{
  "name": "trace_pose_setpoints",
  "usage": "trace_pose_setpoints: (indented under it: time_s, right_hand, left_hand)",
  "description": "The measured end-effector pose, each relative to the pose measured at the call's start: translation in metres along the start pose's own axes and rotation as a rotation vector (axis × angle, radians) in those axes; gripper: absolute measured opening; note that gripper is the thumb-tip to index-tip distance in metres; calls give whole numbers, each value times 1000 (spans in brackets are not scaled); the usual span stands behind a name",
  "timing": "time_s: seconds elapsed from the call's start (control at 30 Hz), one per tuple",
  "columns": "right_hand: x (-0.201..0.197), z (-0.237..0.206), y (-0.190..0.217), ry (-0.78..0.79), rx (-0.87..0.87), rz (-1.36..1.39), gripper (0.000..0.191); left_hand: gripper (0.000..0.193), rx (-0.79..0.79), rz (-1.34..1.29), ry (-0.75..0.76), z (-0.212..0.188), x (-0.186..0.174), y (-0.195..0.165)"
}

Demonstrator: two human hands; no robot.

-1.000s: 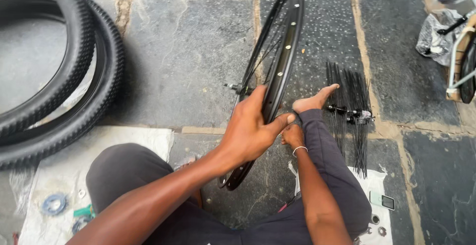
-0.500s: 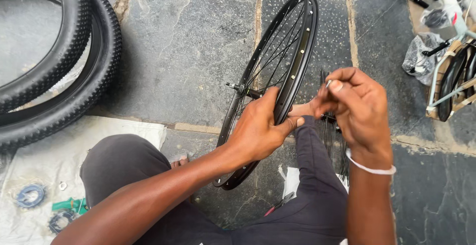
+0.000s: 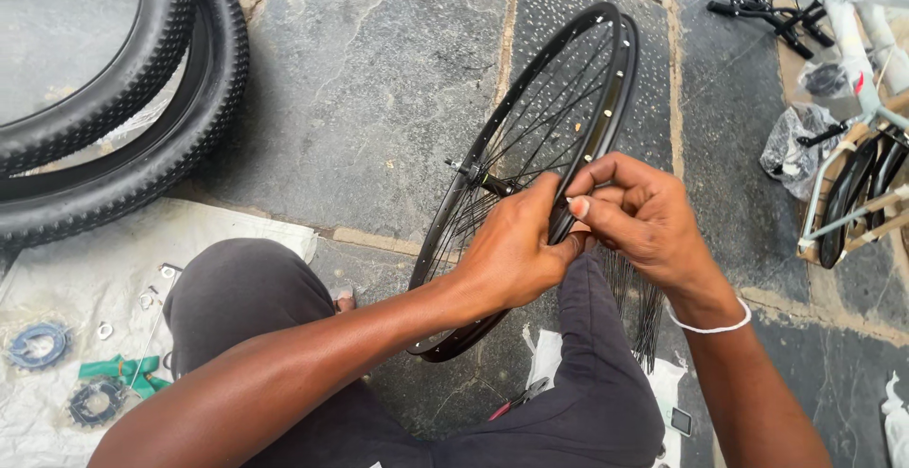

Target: The person is inserting metal spokes into the holes of a bicycle wheel rim by hand, rotating the rim to work on different sections.

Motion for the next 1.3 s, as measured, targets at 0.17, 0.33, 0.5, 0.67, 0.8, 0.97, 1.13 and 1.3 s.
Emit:
trace_pose_setpoints:
  time_s: [0.17,0.33,0.5,0.67,0.8,0.97,1.13,1.3]
  right_hand:
    - [-4,2,2,25,29,15,14]
    - [-1,5,11,58,20,-125,13]
    - [0,4,14,65,62,-156,11]
    - [0,5,14,78,66,-173,11]
    - [0,5,15,112,52,-171,11]
    - [1,10,19,111,72,-185,12]
    - [5,6,26,20,86,-328,15]
    - [-13,-38,33,-601,-263,-411,19]
  left_hand:
    - [37,-5,31,16,2,0,0]
    - [34,-7,27,51,5,2,0]
    - [34,-30,25,60,5,3,2]
    - [33,-27,27,58,5,3,1]
    - [35,-27,31,36,5,3,2]
    - [33,0,20,35,6,2,1]
    - [35,0,1,24,7,1,-1]
    - [46,-117,57,46,6,-2,5]
Point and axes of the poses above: each hand's wrist, its own z-axis towards the middle knuckle, its own x-axis out of the palm, y = z × x, the point moved 7 cm from there along z, towards the middle knuckle, and after that the axes turned 12 degrees about y, right-handed, at the moved point
